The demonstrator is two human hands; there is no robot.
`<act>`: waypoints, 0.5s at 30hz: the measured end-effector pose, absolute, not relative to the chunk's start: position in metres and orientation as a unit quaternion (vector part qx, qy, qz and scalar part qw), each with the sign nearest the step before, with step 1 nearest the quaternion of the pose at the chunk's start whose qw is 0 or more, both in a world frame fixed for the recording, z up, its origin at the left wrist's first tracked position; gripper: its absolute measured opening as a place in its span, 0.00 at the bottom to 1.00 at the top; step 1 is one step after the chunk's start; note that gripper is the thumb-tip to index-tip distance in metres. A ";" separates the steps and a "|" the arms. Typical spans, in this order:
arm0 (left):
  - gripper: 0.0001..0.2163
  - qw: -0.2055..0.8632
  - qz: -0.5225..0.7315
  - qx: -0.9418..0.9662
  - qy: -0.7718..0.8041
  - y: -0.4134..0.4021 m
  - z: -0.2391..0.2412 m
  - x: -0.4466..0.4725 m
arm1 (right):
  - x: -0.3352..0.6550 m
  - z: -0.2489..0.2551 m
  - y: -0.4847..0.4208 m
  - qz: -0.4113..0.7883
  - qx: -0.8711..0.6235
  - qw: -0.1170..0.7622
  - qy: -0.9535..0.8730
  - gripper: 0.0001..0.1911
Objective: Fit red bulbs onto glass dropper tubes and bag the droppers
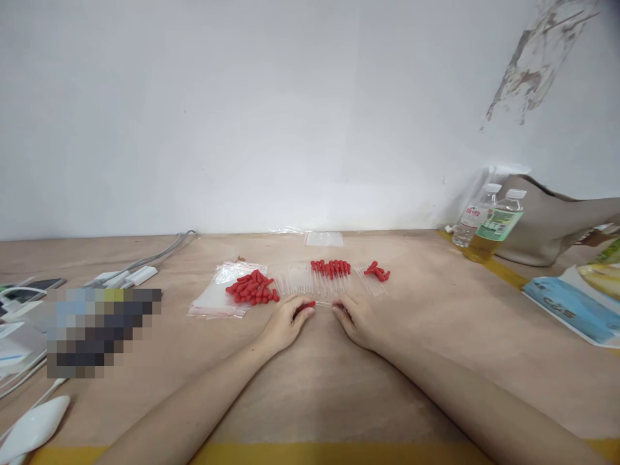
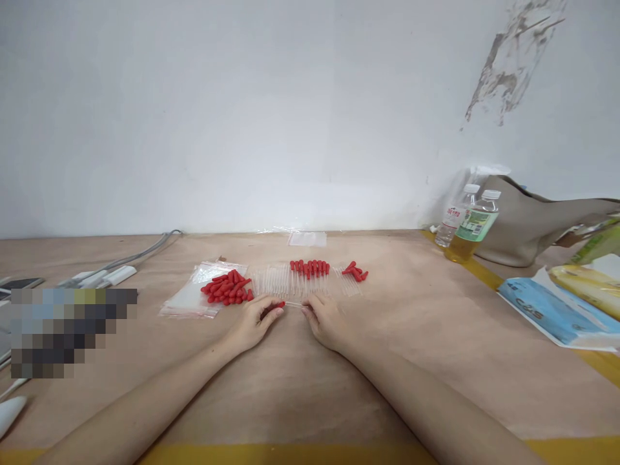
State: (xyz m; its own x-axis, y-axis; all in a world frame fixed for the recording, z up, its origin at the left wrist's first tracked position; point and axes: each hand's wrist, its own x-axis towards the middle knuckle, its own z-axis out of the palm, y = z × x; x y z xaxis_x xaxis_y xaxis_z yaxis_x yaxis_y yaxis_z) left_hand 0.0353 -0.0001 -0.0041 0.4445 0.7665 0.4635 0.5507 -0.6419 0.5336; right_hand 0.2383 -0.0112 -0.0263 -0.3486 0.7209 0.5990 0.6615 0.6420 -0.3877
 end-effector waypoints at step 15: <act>0.10 0.225 0.334 0.836 0.372 -0.002 -0.005 0.034 | 0.245 -0.015 -0.012 0.058 -0.372 0.328 -0.866 0.09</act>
